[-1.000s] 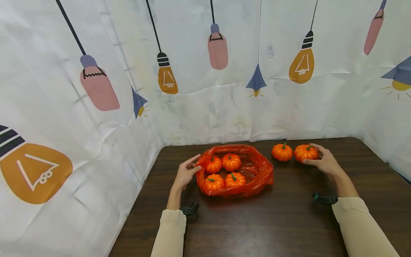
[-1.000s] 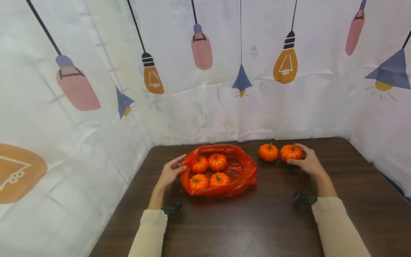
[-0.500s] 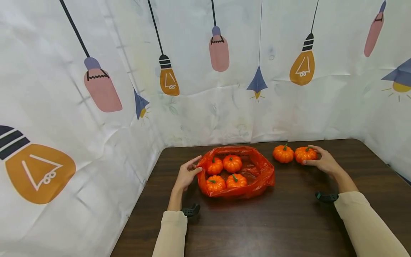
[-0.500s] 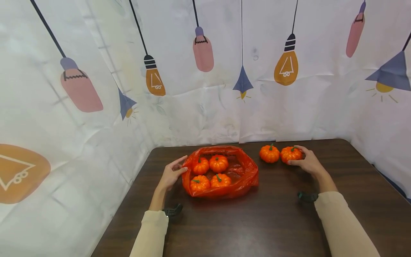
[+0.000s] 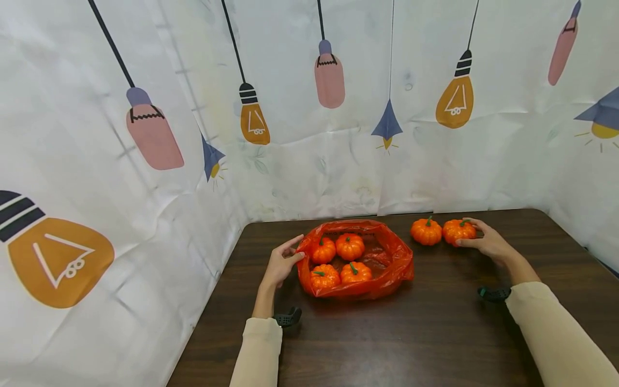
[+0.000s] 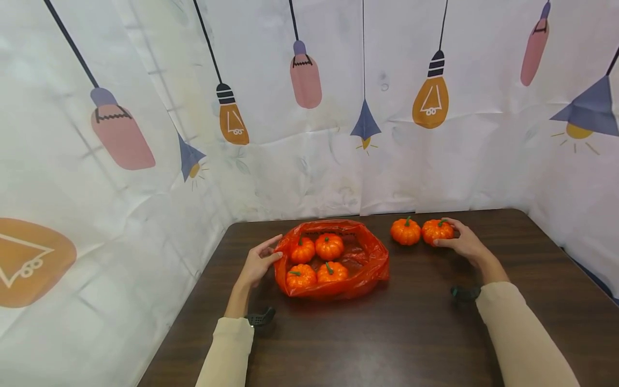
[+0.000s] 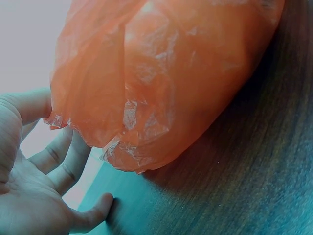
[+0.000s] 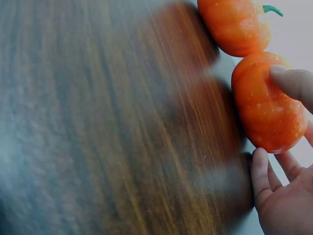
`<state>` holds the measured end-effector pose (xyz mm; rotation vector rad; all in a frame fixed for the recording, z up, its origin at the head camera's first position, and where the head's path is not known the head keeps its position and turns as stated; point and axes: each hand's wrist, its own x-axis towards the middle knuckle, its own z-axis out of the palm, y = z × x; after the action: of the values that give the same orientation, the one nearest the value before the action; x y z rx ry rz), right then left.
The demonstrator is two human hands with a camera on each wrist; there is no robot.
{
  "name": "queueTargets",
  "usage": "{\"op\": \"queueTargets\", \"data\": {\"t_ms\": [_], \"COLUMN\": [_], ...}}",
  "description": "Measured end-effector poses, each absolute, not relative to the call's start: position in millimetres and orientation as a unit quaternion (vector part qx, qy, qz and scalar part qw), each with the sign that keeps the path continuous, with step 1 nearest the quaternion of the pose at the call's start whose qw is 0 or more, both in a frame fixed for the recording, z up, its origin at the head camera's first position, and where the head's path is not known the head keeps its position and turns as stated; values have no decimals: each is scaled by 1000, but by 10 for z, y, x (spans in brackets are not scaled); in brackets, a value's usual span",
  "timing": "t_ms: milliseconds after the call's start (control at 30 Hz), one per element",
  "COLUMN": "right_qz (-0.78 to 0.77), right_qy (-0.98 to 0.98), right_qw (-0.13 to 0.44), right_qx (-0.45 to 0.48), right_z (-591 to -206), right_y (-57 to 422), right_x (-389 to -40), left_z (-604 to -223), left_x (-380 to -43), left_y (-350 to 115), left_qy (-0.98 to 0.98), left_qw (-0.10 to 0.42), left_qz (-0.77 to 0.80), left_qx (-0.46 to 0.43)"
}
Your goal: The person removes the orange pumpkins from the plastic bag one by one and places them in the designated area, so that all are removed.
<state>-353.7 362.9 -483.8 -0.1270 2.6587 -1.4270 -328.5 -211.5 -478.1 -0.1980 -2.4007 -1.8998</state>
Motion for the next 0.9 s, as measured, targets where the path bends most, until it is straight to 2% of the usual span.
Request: {"op": "queueTargets", "data": {"t_ms": [567, 900], "right_qz": [-498, -523], "right_qy": [863, 849], "right_qw": [72, 64], "right_qx": [-49, -29], "right_z": [-4860, -4885], "right_y": [3666, 3661], "right_x": [-3570, -3529], "left_z": [-4791, -4629], "left_x": [-3279, -3214], "left_y": [-2112, -2107], "left_qy": [-783, -780], "left_qw": [42, 9], "left_qz": [-617, -622], "left_qx": [-67, -64]}}
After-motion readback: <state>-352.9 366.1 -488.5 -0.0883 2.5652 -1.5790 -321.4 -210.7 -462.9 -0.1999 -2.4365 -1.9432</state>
